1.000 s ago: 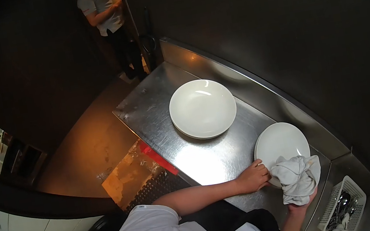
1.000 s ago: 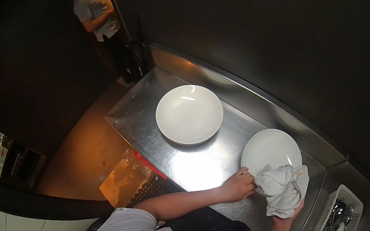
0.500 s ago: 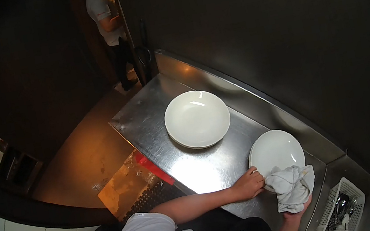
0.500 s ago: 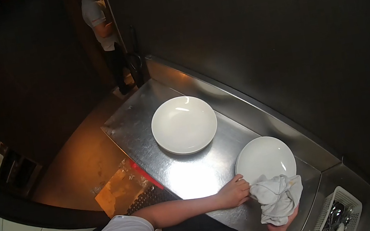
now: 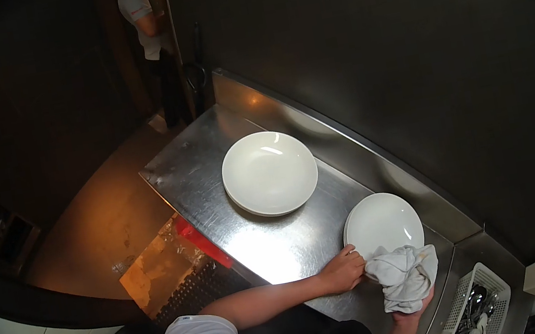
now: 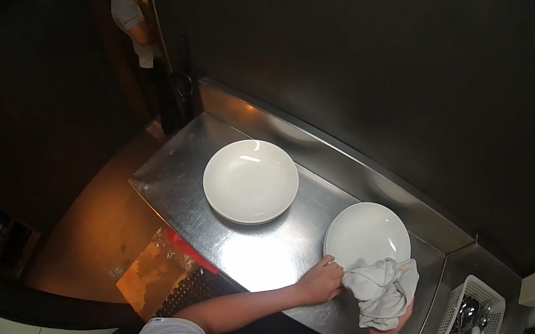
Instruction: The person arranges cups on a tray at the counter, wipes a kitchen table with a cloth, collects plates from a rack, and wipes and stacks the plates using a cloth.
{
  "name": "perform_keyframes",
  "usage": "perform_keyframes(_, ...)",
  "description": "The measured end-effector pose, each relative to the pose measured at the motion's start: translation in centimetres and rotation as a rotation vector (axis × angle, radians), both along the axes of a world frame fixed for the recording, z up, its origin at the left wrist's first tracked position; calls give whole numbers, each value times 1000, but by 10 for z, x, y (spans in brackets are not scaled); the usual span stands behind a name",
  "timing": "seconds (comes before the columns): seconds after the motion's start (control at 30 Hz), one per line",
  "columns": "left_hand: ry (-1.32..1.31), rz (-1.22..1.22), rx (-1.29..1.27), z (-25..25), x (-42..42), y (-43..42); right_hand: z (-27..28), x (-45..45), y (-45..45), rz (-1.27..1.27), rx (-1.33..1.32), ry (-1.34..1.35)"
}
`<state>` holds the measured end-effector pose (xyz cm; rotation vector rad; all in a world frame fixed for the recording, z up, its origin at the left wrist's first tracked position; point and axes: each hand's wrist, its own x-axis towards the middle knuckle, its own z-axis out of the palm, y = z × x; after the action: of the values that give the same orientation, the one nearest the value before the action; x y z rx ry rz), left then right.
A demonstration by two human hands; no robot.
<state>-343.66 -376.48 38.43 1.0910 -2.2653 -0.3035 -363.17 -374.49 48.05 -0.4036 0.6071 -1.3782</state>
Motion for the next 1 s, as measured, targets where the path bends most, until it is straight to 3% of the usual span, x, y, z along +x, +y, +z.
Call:
perform_keyframes(0.37, 94, 12, -18, -2, -2, -1, -15, -10, -1, -22, 56, 1)
perform_keyframes(0.5, 92, 11, -20, -1, 1, 0, 11, 9, 5, -113, 167, -32)
perform_keyframes(0.6, 90, 6, -13, 4, 6, 3, -43, -29, 0, -114, -84, 300)
perform_keyframes(0.7, 108, -11, -31, 6, 9, 14, -71, -65, -6, -272, -168, 975)
perform_keyframes(0.83, 124, -104, 37, 6, 28, 25, 4, -47, -29, 367, -439, 1538)
perform_keyframes(0.9, 84, -174, 133, 1, 39, 23, 3, -22, -56, 748, -866, 1624)
perform_keyframes(0.93, 70, -218, 190, -4, 40, 22, -6, 0, -66, 780, -1015, 1612)
perform_keyframes(0.97, 257, -115, 6, -11, 35, 21, -25, 20, -67, 809, -1145, 1599)
perform_keyframes(1.0, 257, -164, 256, -26, 36, 24, -52, 23, -59, 759, -806, 1541)
